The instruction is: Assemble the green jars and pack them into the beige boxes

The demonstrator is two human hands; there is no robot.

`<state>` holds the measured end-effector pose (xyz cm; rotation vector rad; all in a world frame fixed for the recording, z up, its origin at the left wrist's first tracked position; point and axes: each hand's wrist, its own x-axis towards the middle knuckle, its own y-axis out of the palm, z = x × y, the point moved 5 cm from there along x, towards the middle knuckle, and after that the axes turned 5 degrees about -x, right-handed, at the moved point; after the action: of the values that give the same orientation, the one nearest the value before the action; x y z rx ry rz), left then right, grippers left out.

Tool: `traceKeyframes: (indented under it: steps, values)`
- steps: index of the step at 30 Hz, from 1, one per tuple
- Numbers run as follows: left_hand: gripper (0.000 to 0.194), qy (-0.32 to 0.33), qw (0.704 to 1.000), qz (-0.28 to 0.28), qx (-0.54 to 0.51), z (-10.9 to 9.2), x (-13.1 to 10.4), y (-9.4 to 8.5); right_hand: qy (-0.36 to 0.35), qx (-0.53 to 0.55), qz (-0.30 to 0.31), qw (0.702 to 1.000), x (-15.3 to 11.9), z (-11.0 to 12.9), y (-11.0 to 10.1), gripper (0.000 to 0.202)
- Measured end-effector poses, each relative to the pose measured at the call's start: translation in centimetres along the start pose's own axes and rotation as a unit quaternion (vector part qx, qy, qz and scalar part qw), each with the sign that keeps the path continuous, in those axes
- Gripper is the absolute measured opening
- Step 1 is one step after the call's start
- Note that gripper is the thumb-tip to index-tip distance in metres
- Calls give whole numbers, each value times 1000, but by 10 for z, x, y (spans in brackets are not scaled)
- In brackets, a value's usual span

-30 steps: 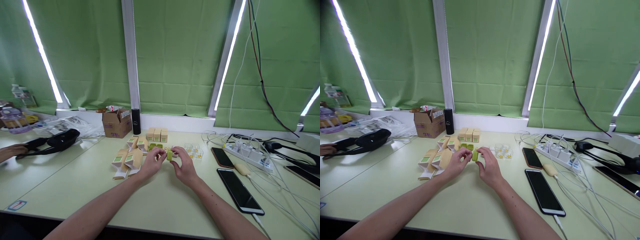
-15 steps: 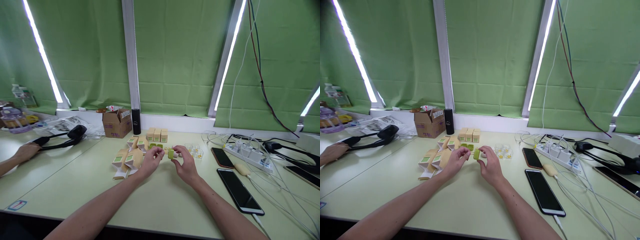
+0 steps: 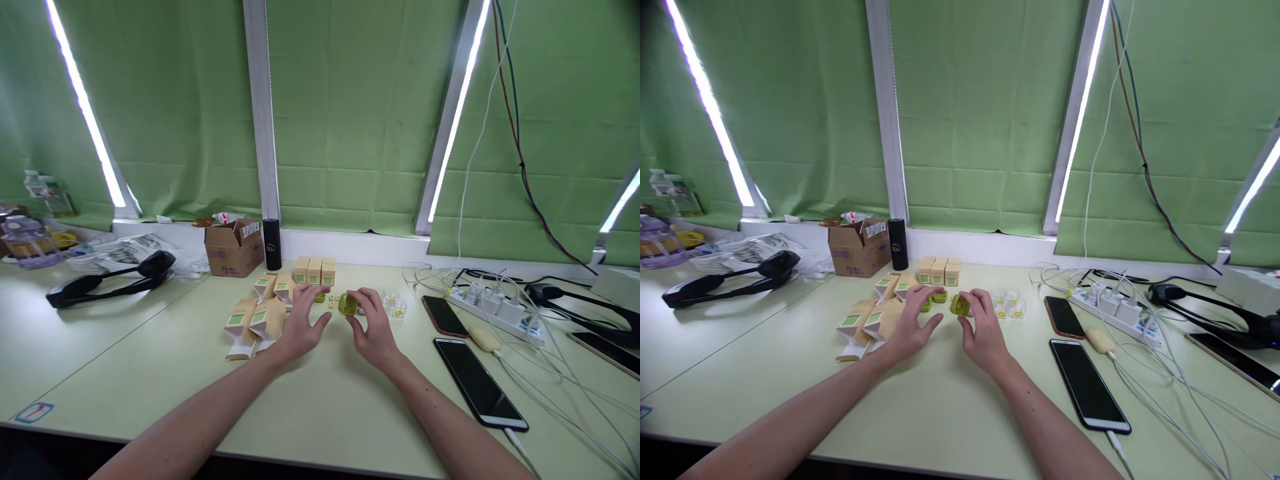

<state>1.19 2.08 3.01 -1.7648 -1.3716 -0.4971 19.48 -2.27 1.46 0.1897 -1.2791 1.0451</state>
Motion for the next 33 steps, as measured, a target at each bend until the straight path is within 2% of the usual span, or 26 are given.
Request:
traceKeyframes:
  steps: [3,6,13,29,33]
  values:
    - [51,59,997,37,23,-9,-2,7,-39,-4,13,999,1,8,-1,53]
    - [51,100,993,51,42,-11,-3,10,-77,2,7,997,3,15,-4,47]
    - [43,109,993,36,35,-10,-2,8,-147,-36,-1,989,2,21,-6,40]
    - [38,138,989,-4,47,-13,-3,5,-166,-81,21,983,4,26,-2,41]
    - [40,135,990,-1,47,-13,-3,5,-160,-68,5,985,3,26,-3,38]
